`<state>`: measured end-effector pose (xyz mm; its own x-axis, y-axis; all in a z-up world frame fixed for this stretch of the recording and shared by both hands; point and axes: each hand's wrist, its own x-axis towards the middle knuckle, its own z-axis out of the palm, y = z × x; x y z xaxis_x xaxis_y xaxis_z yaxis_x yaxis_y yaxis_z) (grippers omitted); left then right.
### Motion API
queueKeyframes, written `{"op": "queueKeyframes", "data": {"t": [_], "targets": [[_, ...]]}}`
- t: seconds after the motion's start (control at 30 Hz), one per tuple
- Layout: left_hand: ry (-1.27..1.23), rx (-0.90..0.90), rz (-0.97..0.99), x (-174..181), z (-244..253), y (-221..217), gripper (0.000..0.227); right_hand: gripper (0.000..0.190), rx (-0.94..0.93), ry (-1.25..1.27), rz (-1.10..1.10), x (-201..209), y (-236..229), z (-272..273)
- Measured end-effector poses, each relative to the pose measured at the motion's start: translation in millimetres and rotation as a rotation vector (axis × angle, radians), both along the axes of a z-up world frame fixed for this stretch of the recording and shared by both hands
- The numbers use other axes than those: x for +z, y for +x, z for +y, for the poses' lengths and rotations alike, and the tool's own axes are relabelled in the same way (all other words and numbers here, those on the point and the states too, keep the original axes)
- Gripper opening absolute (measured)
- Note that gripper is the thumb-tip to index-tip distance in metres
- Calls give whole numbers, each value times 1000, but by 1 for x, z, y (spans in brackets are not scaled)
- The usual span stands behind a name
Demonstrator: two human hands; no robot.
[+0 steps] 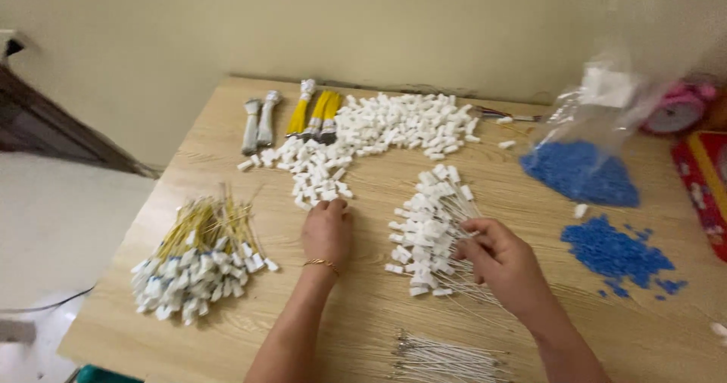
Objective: Attaching white plastic connector housings to metal terminals on thin wires.
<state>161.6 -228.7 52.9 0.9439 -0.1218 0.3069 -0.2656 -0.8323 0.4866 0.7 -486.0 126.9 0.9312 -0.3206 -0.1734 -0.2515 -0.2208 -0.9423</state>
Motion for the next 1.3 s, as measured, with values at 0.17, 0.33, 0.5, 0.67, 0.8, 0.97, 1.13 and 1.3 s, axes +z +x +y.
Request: {"op": "queueKeyframes", "data": {"t": [0.17,0.33,0.5,0.67,0.8,0.97,1.13,1.3], "targets": [[-88,-84,189,40,-14,-18,24,18,43,65,-19,1,4,-5],[-1019,-345,900,56,-49,-45,22,19,49,-47,-32,5,15,-2],[-1381,-357,1061,53,-66,-56,25,18,30,-10,-2,15,16,8],[-1383,-384,1066,59,-72,-68,26,17,1,24,-50,-6,16,3],[-1289,-521,1017,56,-72,-73,21,15,33,-8,-86,-5,15,6],[-1312,-558,1027,62,-67,-73,17,17,57,30,-139,10,10,14],[-1592,-318,1183,58,-64,-69,17,15,-1,-167,-137,23,0,21],[-1607,-335,1202,55,-68,-70,18,15,6,-321,-196,43,1,31]]}}
